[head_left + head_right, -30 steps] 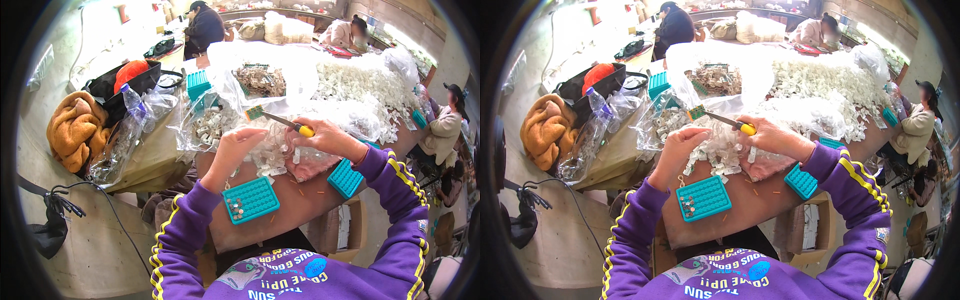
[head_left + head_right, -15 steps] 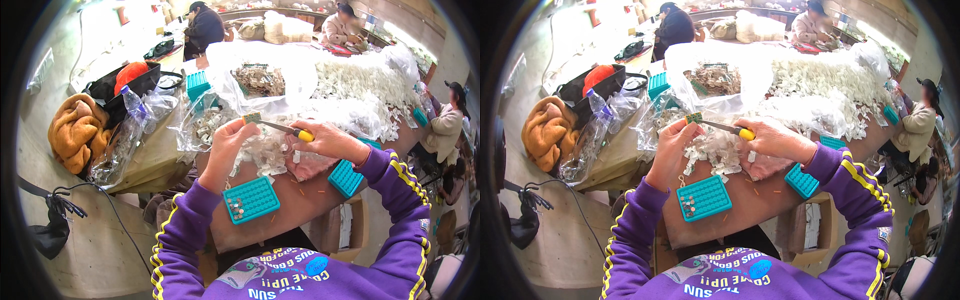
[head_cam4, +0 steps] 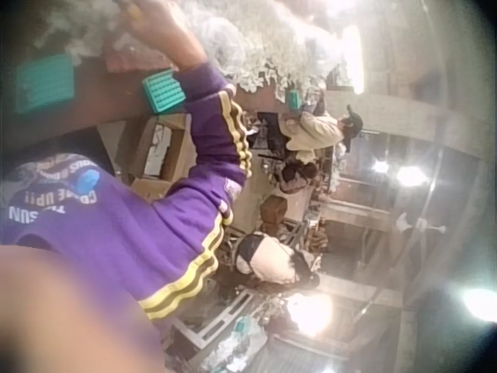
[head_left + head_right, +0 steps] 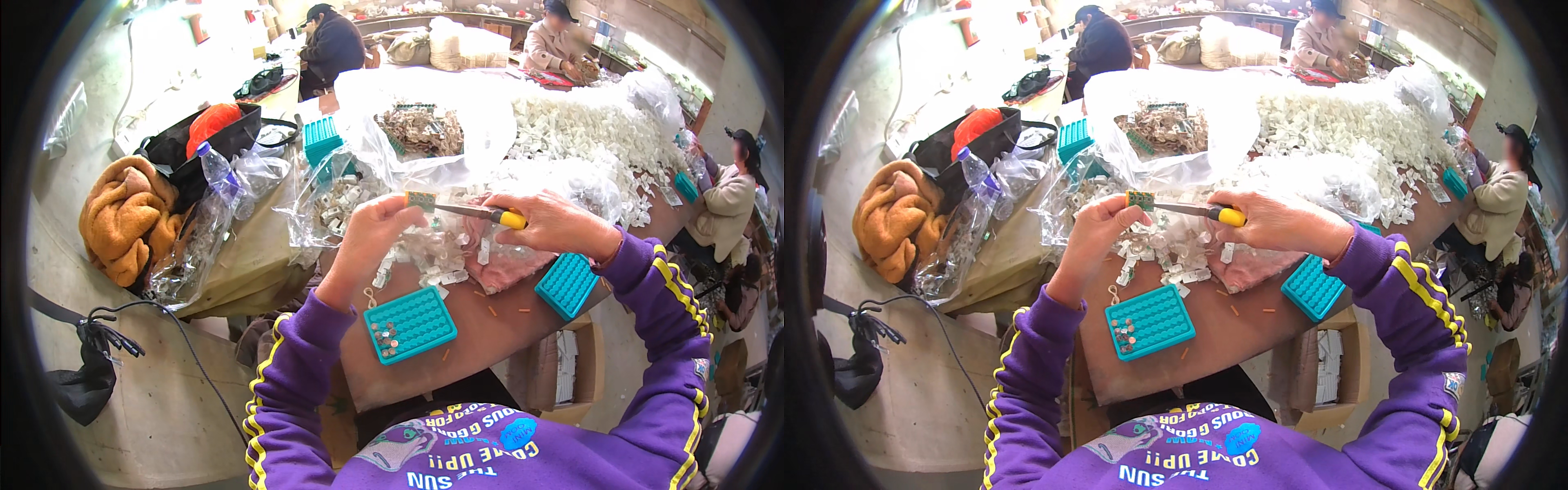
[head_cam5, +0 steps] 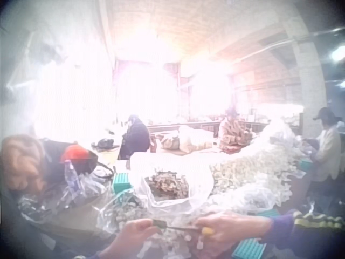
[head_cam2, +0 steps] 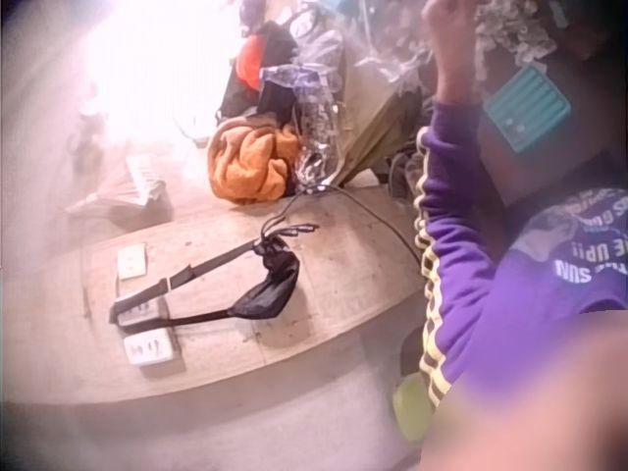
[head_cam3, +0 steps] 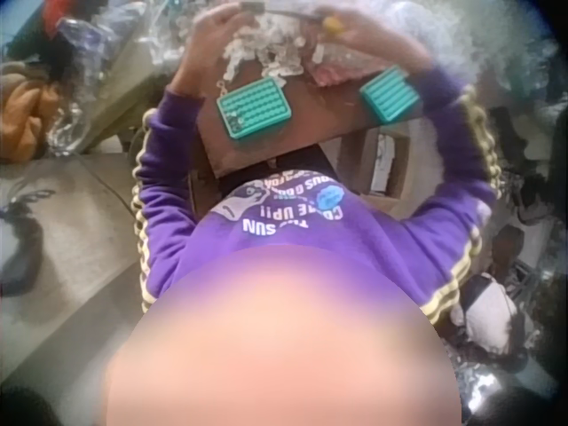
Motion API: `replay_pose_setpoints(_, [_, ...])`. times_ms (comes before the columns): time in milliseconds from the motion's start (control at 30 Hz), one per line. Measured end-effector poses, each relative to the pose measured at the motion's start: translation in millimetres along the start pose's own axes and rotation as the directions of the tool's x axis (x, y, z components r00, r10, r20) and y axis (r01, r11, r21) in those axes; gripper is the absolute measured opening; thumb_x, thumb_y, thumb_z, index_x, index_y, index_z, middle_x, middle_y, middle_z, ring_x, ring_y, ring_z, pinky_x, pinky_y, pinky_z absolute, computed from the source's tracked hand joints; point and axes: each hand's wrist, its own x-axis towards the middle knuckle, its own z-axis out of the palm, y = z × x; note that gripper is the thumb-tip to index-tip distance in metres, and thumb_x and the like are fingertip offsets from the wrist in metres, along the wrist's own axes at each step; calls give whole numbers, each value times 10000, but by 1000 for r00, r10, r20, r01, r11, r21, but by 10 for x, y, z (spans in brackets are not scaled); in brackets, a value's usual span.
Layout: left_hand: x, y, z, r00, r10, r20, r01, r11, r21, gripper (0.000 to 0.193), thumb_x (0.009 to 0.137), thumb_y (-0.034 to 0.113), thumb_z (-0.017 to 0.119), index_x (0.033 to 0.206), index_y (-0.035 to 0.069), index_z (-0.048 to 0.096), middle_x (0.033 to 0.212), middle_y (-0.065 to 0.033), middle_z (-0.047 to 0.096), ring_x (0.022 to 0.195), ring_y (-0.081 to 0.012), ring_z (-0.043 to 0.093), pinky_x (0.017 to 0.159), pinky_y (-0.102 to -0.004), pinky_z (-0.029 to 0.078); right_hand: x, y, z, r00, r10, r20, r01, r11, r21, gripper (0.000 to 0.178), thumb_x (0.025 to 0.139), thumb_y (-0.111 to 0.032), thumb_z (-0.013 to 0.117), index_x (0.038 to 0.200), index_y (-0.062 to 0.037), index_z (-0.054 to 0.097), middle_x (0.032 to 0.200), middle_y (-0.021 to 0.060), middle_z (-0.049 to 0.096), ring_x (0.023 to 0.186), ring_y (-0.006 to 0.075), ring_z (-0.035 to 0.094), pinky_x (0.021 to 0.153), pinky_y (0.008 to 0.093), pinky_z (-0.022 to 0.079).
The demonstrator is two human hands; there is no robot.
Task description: The person picks small white plastic components from a pile on the table, uses pliers to remove a small metal piece from each, and places the processed components into a teal tray. The person repeats this process for multiple components throughout the clip.
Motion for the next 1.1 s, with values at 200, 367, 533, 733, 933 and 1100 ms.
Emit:
replay_pose_setpoints(200, [9, 37, 41, 1000, -9, -10, 9, 1000, -8, 207, 930, 171, 623, 988, -16, 691, 902, -7, 682, 860, -63, 589, 795, -226, 463, -30, 30, 9, 998, 68, 10, -69, 998, 8, 422, 802, -185, 686, 1204, -92, 595, 955, 142, 667, 786, 324, 636, 740, 379, 493])
replay_pose_setpoints(367, [-11, -40, 176, 999, -33, -42, 23, 977, -212, 222, 937, 167, 626, 1004, -32, 696, 918, -53, 695, 908, -99, 625, 852, -256, 480, 10, 127, 106, 1000, 1, -31, -1, 1000, 21, 409, 814, -162, 680, 1196, -46, 592, 1093, 131, 652, 923, 307, 629, 851, 358, 481])
replay_pose_setpoints(533, [-37, -55, 201, 1000, -1, -20, -1, 998, -69, 197, 938, 132, 616, 1000, -32, 705, 937, -54, 704, 892, -99, 625, 861, -260, 483, -11, 177, 185, 997, 52, -62, -50, 998, 33, 409, 828, -171, 683, 1199, -23, 593, 1106, 139, 639, 1002, 283, 615, 894, 353, 469])
replay_pose_setpoints(733, [-31, -60, 169, 997, -29, 69, 37, 992, -118, 189, 935, 117, 609, 983, -31, 717, 941, -49, 708, 906, -98, 623, 873, -253, 476, 14, 229, 264, 976, -74, -205, 91, 993, 71, 342, 834, -210, 693, 1110, -22, 619, 858, 174, 650, 761, 254, 625, 719, 358, 494])
replay_pose_setpoints(933, [-28, -132, 82, 996, 37, 86, -31, 998, -63, 295, 932, 170, 633, 1161, -15, 650, 1095, -53, 677, 976, -105, 613, 886, -262, 479, 5, 307, 293, 976, -110, -189, 129, 987, 94, 351, 839, -207, 687, 1132, -28, 616, 842, 171, 649, 752, 255, 627, 716, 358, 499])
replay_pose_setpoints(1100, [-13, -125, 80, 994, 97, -52, -110, 854, -508, 340, 955, 177, 621, 1228, -24, 596, 1153, -88, 644, 1027, -127, 611, 915, -268, 487, -4, 238, 239, 984, -108, -145, 105, 994, -28, 344, 829, -187, 675, 1137, -42, 620, 855, 175, 649, 789, 302, 642, 735, 372, 508])
